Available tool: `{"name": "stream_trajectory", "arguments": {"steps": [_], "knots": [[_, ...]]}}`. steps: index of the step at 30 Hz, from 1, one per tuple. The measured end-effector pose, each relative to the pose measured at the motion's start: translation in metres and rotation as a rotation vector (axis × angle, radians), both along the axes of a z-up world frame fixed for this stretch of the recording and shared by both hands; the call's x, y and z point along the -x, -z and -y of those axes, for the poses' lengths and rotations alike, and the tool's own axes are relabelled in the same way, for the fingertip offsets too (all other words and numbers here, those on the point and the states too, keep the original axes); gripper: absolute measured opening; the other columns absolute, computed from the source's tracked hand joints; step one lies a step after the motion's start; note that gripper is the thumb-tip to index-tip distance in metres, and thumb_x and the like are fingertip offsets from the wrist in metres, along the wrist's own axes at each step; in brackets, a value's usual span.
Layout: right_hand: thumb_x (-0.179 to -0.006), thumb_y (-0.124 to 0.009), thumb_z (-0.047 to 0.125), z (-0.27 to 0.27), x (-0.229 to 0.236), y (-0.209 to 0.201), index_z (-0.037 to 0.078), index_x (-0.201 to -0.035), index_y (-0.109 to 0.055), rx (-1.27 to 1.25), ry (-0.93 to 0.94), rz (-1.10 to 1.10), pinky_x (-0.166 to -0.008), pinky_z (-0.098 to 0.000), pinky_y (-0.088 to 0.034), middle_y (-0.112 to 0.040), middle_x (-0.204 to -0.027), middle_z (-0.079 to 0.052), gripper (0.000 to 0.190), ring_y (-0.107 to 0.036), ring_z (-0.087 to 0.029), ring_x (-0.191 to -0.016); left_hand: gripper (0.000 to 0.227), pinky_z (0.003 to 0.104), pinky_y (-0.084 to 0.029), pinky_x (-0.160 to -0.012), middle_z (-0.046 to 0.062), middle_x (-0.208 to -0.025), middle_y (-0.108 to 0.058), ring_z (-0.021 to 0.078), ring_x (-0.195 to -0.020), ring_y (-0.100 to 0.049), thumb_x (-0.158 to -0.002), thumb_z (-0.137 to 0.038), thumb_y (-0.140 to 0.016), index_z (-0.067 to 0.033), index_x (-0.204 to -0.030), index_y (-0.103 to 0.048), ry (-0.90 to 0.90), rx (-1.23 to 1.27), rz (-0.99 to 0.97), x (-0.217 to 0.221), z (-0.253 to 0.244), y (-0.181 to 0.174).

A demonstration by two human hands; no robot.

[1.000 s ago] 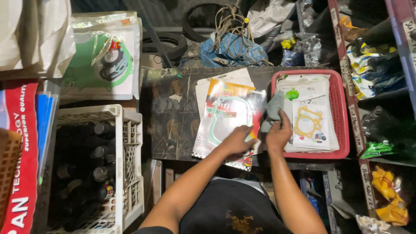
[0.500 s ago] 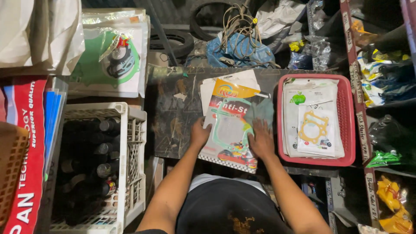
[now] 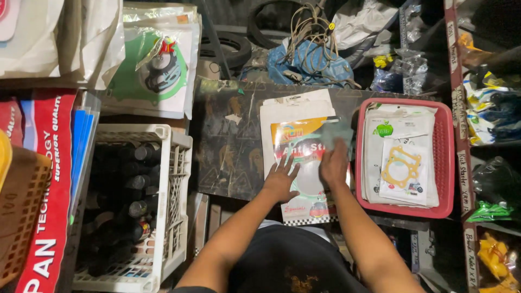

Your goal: The person wipes a white rectangular surface with a cloth, then places a packaged Anti-Stick mat on top of it. They continue to wipe the surface and the package repeatedly with the cloth in a cluttered workspace.

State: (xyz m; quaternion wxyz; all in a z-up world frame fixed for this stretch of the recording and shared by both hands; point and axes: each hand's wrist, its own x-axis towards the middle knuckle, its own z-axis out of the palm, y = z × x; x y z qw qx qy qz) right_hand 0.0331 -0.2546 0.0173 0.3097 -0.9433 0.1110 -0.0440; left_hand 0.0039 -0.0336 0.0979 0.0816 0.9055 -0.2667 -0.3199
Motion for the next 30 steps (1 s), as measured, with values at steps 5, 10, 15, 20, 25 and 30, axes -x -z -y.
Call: {"name": "stream_trajectory", "arguments": {"steps": [5,10,15,20,25,30], "knots": [[-0.097,-0.058,0.033,-0.061,-0.021,-0.018,-0.001,-0.145,-0.054,0.274,-0.210,-0.093,-0.120,-0.0554,-0.029,-0.050,-0.147,-0.031,0.058,-0.041,-0.049,-0.142,0.083,0.052,-0.019,-0.126,0.024,-0.167,-0.022,0.0450,-0.157,-0.008,-0.091,-0.060,-0.061,-0.0055,-0.151,-0.044,0.027,-0.067,-0.002,-0.006,0.012,-0.006],[-0.098,-0.058,0.034,-0.060,-0.041,-0.016,0.014,-0.140,-0.063,0.183,-0.885,-0.175,-0.123,-0.0501,-0.029,-0.057,-0.150,-0.013,0.047,-0.042,-0.036,-0.147,0.059,0.059,-0.024,-0.120,0.024,-0.145,-0.055,0.0455,-0.144,-0.039,-0.089,-0.057,-0.061,-0.0079,-0.118,-0.074,0.043,-0.009,-0.015,-0.008,0.010,0.045],[-0.100,-0.045,0.049,-0.013,-0.054,0.018,0.022,-0.161,-0.036,0.264,-0.021,-0.321,-0.121,-0.0675,-0.020,-0.030,-0.169,-0.010,0.067,-0.021,-0.038,-0.156,0.085,0.051,-0.023,-0.125,0.029,-0.169,-0.008,0.0462,-0.157,-0.009,-0.094,-0.037,-0.063,0.0027,-0.160,-0.027,0.059,-0.049,-0.024,-0.009,0.019,0.032],[-0.102,-0.044,0.055,-0.100,-0.058,-0.006,0.024,-0.145,-0.058,0.196,-0.468,-0.414,-0.123,-0.0628,-0.014,-0.042,-0.162,-0.006,0.055,-0.023,-0.035,-0.155,0.055,0.049,-0.028,-0.117,0.022,-0.152,-0.041,0.0423,-0.147,-0.023,-0.096,-0.041,-0.050,-0.0020,-0.131,-0.064,0.086,-0.059,-0.012,-0.020,0.036,0.032],[-0.105,-0.031,0.066,-0.083,-0.075,-0.006,0.026,-0.144,-0.060,0.026,-0.818,-0.609,-0.129,-0.0538,-0.009,-0.036,-0.166,0.002,0.063,-0.018,-0.030,-0.158,0.043,0.051,-0.055,-0.083,0.012,-0.103,-0.079,0.0321,-0.104,-0.075,-0.092,-0.042,-0.050,-0.0133,-0.100,-0.081,-0.010,0.068,-0.044,-0.027,0.029,0.079],[-0.100,-0.052,0.052,0.026,-0.076,0.021,0.026,-0.136,-0.069,0.382,-0.284,-0.290,-0.123,-0.0476,-0.030,-0.050,-0.159,-0.011,0.048,-0.042,-0.033,-0.148,0.057,0.066,-0.013,-0.124,-0.006,-0.175,-0.001,0.0355,-0.160,0.003,-0.105,-0.046,-0.034,-0.0284,-0.158,-0.039,-0.077,0.066,-0.183,-0.029,-0.009,0.034]]}}
